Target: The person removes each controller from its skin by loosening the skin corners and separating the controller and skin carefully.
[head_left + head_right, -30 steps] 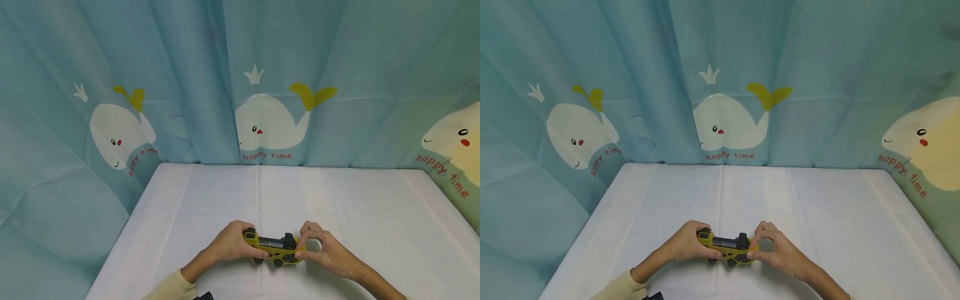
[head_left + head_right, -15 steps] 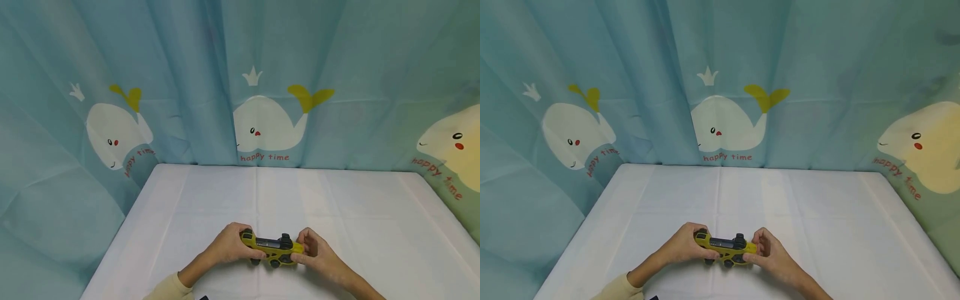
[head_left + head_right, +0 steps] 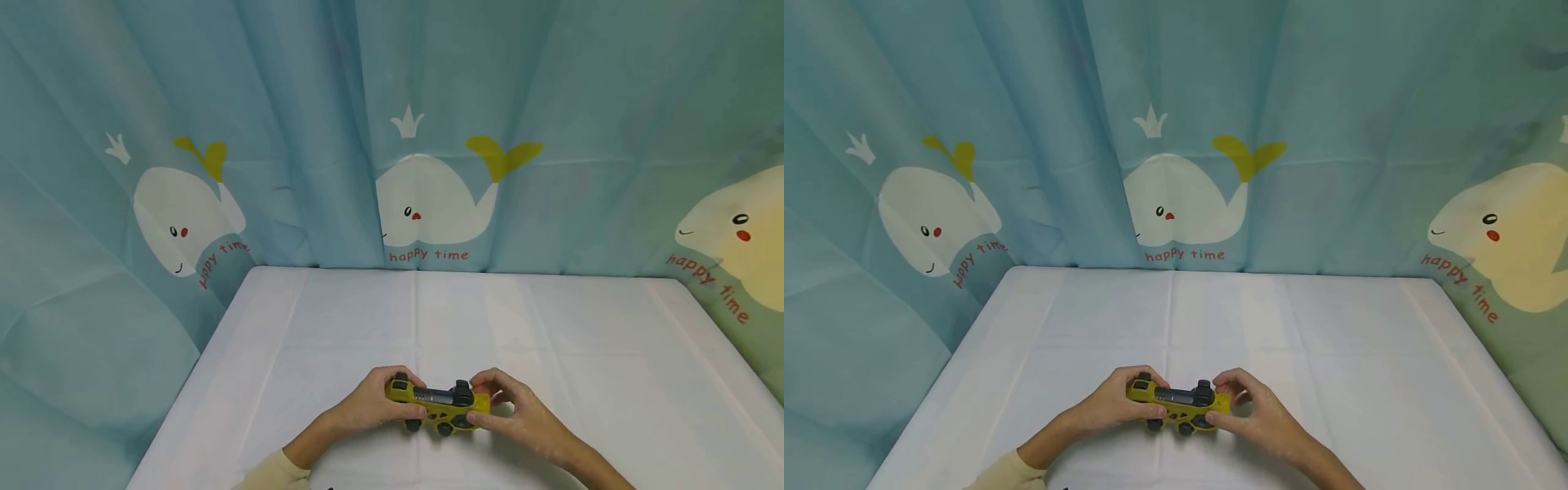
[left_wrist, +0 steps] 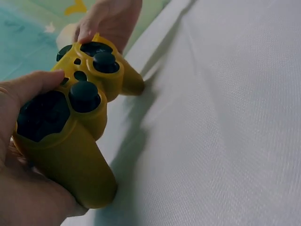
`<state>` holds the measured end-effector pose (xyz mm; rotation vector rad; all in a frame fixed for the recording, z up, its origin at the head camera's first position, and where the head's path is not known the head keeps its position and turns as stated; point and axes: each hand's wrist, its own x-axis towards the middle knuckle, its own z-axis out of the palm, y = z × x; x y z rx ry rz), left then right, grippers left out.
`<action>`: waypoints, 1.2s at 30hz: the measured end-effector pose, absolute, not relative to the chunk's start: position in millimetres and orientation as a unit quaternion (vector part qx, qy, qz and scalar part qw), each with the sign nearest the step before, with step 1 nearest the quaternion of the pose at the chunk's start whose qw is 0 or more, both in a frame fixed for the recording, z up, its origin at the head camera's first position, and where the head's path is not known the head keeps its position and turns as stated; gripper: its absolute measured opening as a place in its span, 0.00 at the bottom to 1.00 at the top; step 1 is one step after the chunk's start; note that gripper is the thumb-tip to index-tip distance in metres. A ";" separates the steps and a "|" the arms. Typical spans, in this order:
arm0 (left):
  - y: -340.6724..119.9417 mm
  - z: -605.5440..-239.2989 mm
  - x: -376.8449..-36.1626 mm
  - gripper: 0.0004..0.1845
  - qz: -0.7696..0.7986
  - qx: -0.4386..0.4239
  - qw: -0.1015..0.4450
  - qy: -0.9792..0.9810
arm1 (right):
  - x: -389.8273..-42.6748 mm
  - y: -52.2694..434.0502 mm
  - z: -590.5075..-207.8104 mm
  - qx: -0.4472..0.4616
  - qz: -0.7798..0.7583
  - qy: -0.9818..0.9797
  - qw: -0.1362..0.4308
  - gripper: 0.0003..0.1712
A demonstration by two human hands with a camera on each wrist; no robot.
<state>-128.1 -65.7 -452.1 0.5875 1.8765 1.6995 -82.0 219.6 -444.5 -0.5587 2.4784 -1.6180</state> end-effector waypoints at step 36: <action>-57.4 -456.6 -145.2 0.18 0.604 0.275 0.265 0.699 | -121.1 178.1 -433.6 -0.347 -0.343 0.873 -0.012 0.09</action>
